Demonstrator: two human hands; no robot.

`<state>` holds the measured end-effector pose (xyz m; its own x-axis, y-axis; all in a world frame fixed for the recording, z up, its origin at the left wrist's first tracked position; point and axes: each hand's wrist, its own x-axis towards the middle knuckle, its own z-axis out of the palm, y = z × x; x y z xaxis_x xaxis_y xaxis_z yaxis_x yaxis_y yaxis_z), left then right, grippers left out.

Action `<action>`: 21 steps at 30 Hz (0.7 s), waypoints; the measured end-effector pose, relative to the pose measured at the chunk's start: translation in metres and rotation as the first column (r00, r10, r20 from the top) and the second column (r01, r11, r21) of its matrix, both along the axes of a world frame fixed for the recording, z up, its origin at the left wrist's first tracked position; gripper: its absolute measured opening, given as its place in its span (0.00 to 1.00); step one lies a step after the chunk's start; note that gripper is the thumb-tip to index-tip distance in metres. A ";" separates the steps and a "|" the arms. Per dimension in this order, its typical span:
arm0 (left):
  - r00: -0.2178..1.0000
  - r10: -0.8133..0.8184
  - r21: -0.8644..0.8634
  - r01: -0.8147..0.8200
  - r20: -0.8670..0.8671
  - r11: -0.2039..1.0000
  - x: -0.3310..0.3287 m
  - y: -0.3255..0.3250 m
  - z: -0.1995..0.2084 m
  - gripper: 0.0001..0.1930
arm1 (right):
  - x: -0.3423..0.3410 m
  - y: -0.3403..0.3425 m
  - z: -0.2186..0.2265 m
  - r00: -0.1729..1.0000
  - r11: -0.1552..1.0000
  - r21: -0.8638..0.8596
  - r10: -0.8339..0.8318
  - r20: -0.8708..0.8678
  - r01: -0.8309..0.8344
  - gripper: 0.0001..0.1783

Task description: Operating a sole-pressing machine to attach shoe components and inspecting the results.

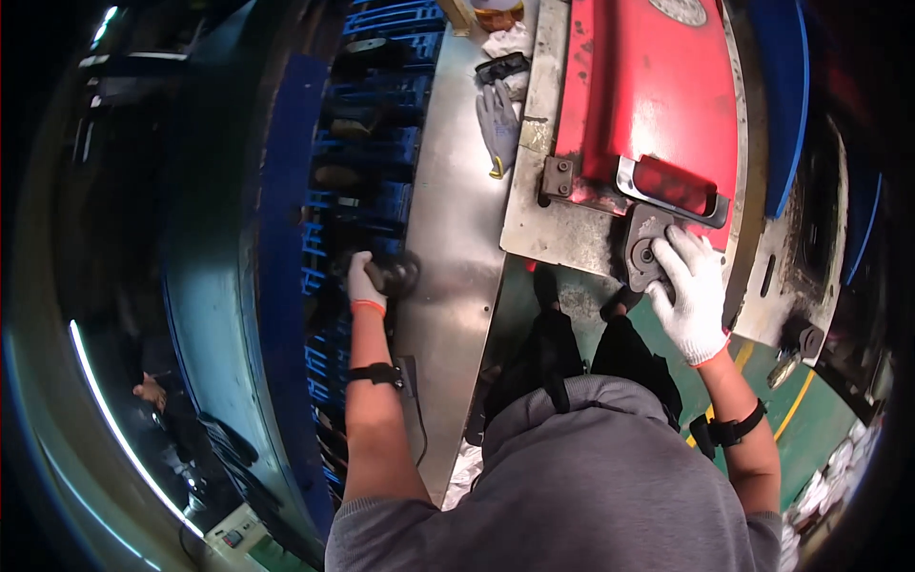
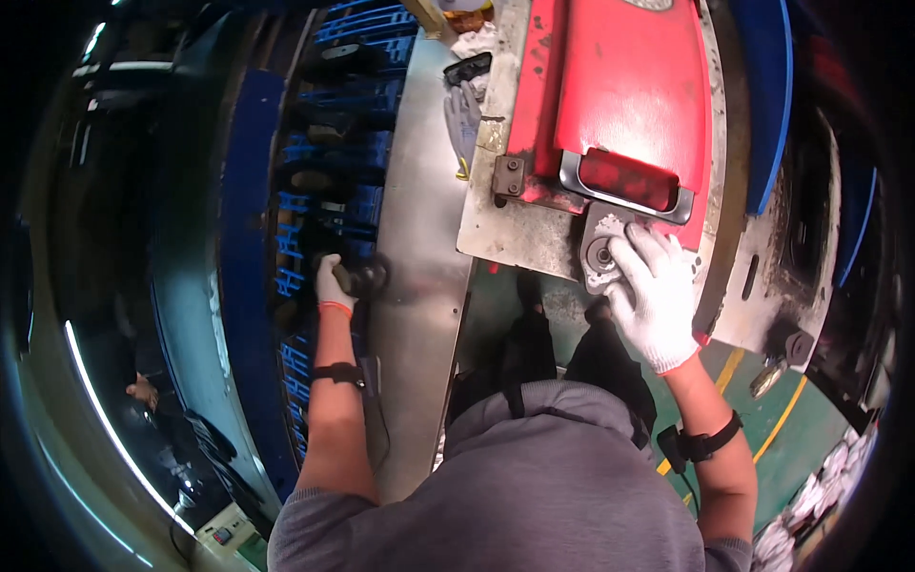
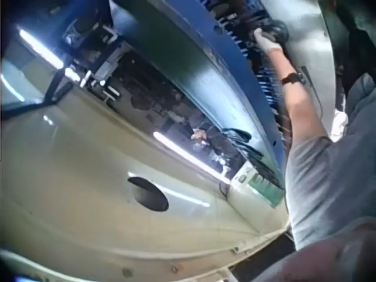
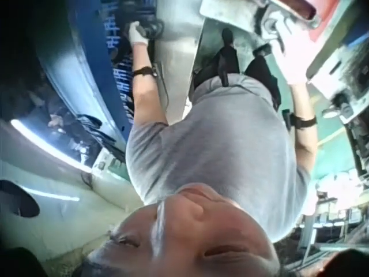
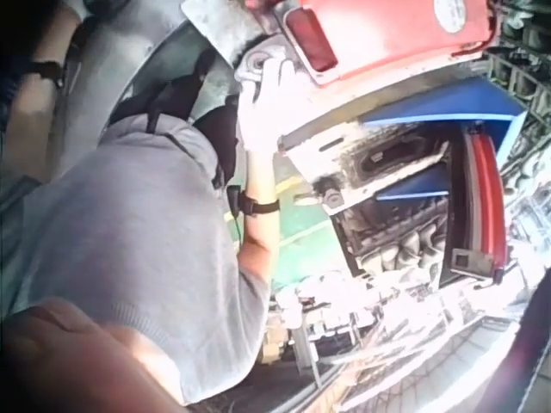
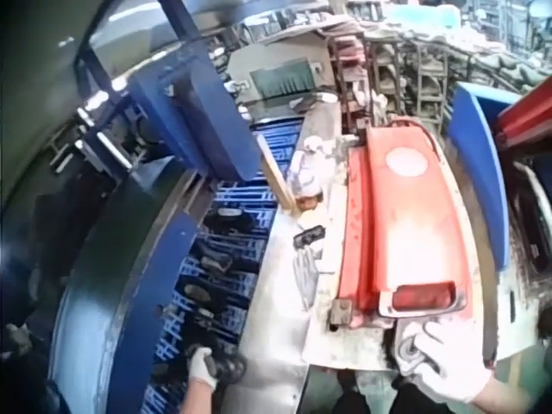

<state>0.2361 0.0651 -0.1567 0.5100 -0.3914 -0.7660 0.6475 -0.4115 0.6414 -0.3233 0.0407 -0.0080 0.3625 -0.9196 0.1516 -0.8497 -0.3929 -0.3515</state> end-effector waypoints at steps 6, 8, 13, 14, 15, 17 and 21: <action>0.957 -0.020 -0.033 0.031 0.290 0.999 0.110 -0.035 -0.038 0.21 | 0.002 -0.003 0.002 0.999 0.999 0.042 -0.021 -0.027 0.022 0.39; 0.874 -0.118 0.109 0.075 0.471 0.991 0.121 -0.047 -0.050 0.21 | 0.002 -0.001 0.001 0.997 0.999 0.042 -0.023 -0.071 0.026 0.40; 0.548 -0.419 0.387 0.179 0.724 0.904 0.154 -0.027 -0.057 0.48 | 0.005 -0.003 0.001 0.998 0.998 0.054 -0.019 -0.065 0.023 0.41; 0.546 -0.417 0.393 0.167 0.727 0.904 0.154 -0.015 -0.053 0.48 | 0.005 -0.003 0.000 0.998 0.998 0.059 -0.009 -0.056 0.012 0.41; 0.501 -0.394 0.368 0.154 0.771 0.917 0.121 -0.017 -0.058 0.47 | 0.003 0.001 -0.001 0.995 0.997 0.059 -0.039 -0.093 0.044 0.40; 0.367 -0.341 0.401 -0.102 0.866 0.910 0.078 -0.008 -0.046 0.44 | -0.001 0.007 -0.005 0.992 0.995 0.061 -0.070 -0.110 0.077 0.38; 0.498 0.294 0.153 -0.675 0.816 0.722 0.134 0.073 -0.046 0.33 | -0.002 0.003 -0.010 0.996 0.998 0.050 -0.043 -0.082 0.047 0.37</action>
<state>0.3706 0.1382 -0.2024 0.9349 0.3477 -0.0712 0.2520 -0.5090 0.8231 -0.3256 0.0436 -0.0182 0.3293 -0.9412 0.0755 -0.8928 -0.3364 -0.2996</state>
